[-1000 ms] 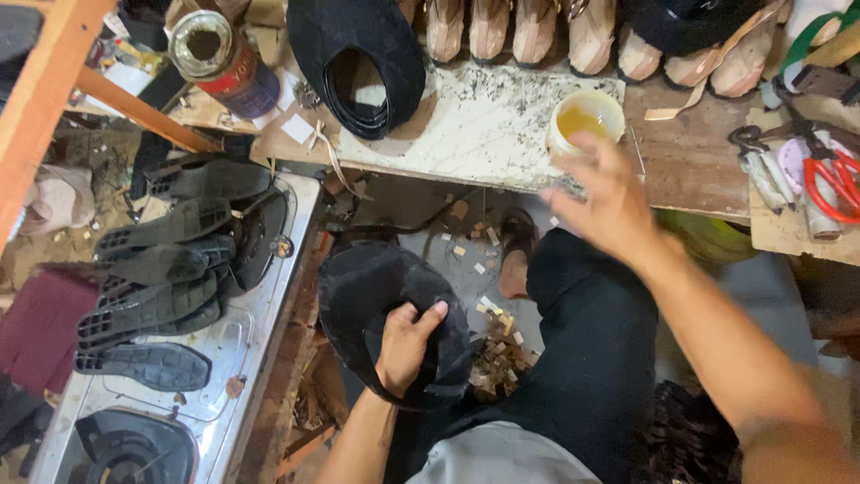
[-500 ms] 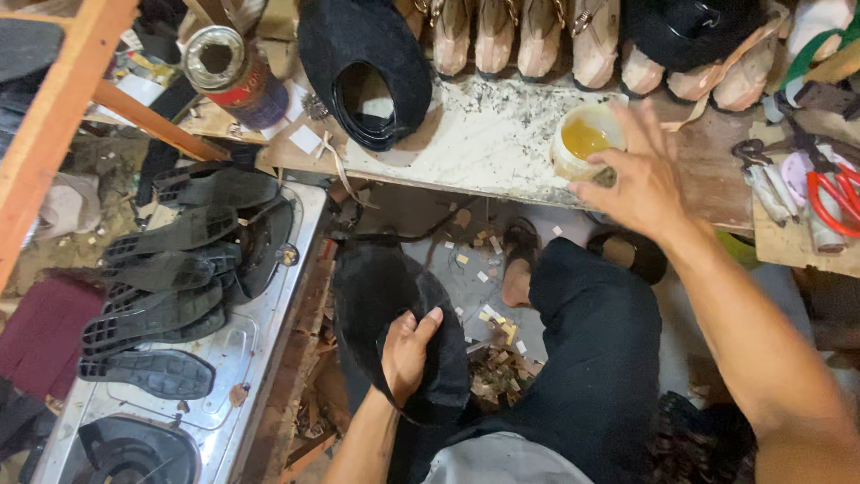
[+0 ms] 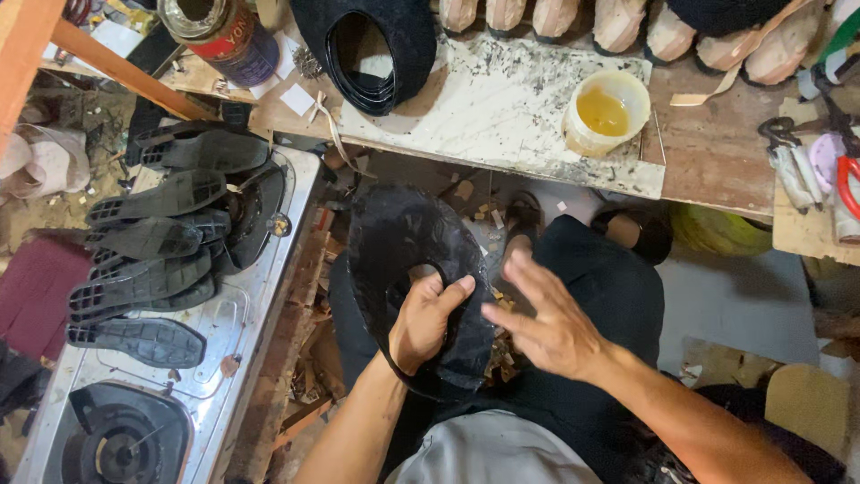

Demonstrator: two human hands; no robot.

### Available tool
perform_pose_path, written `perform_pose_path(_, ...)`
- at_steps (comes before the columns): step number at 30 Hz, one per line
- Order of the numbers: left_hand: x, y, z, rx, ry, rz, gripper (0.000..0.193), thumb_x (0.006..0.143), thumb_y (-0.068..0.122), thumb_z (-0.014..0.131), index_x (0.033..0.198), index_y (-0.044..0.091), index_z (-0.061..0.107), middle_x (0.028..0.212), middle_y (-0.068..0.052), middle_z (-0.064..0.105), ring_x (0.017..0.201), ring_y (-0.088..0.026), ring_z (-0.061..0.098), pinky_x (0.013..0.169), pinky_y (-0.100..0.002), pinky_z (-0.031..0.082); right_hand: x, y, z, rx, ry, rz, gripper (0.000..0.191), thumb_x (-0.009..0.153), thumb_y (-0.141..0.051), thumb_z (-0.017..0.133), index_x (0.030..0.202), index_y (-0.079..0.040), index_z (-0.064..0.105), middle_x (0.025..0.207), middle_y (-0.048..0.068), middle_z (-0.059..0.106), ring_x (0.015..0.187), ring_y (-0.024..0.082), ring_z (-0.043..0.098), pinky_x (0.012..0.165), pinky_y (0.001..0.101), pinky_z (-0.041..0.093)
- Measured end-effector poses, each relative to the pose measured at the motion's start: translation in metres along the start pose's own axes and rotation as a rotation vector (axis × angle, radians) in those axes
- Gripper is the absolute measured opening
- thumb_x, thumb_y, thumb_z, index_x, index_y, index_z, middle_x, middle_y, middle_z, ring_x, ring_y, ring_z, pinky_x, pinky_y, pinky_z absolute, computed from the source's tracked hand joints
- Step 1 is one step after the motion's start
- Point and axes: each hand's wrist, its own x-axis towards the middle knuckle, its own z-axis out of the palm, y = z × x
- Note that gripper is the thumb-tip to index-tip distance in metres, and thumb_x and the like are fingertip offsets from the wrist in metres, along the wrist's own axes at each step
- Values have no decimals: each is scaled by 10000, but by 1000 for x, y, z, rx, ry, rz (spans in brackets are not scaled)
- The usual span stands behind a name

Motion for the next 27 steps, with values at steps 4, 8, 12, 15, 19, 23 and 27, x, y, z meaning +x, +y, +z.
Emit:
perform_pose_path(4,-4,3,7,53,-30,-42,193,1021,132,597,1106,-9,699,997,-16,729,854,-85,651,768,-263,541,-1,12,-3,-83,33,30,606,740,22,750,1307,-187,694,1604,229,309,1496,459,334,1177,544,379)
perform_pose_path(8,-6,1,-2,128,14,8,181,1014,143,616,1042,-9,709,936,-7,724,809,-79,638,711,-263,525,-4,10,-5,-39,-15,-53,554,745,15,763,1239,-233,729,1600,155,349,1482,422,376,1178,529,397)
perform_pose_path(12,0,-6,-13,325,158,122,224,1027,181,670,953,-30,683,885,-4,672,789,-71,579,671,-265,495,-15,-2,0,282,87,153,469,815,84,718,1189,-199,721,1579,127,437,1380,320,569,1116,433,496)
perform_pose_path(15,9,-13,-8,681,339,33,405,1048,185,704,958,-192,585,819,-136,546,754,-137,441,642,-365,417,-21,-18,19,902,194,559,594,835,137,697,1389,-34,566,1389,126,465,1054,203,679,854,318,609)
perform_pose_path(19,17,-15,2,173,198,21,291,946,238,671,1153,34,688,1075,46,720,976,-28,632,879,-205,510,-21,-26,43,1042,347,742,789,811,171,697,1515,-13,390,1256,80,486,901,134,651,706,244,566)
perform_pose_path(23,8,-15,-6,126,14,-26,317,913,189,662,1212,85,643,1087,38,711,981,-58,650,874,-248,536,-19,-18,43,1041,430,730,757,826,166,692,1506,-18,413,1260,86,490,914,128,649,730,245,580)
perform_pose_path(27,-1,-23,-21,-22,-38,-49,235,1016,180,641,1177,15,685,1042,-28,730,904,-111,663,805,-289,551,-20,-18,31,640,210,663,473,902,73,699,1360,4,605,1304,117,544,1025,190,719,809,275,626)
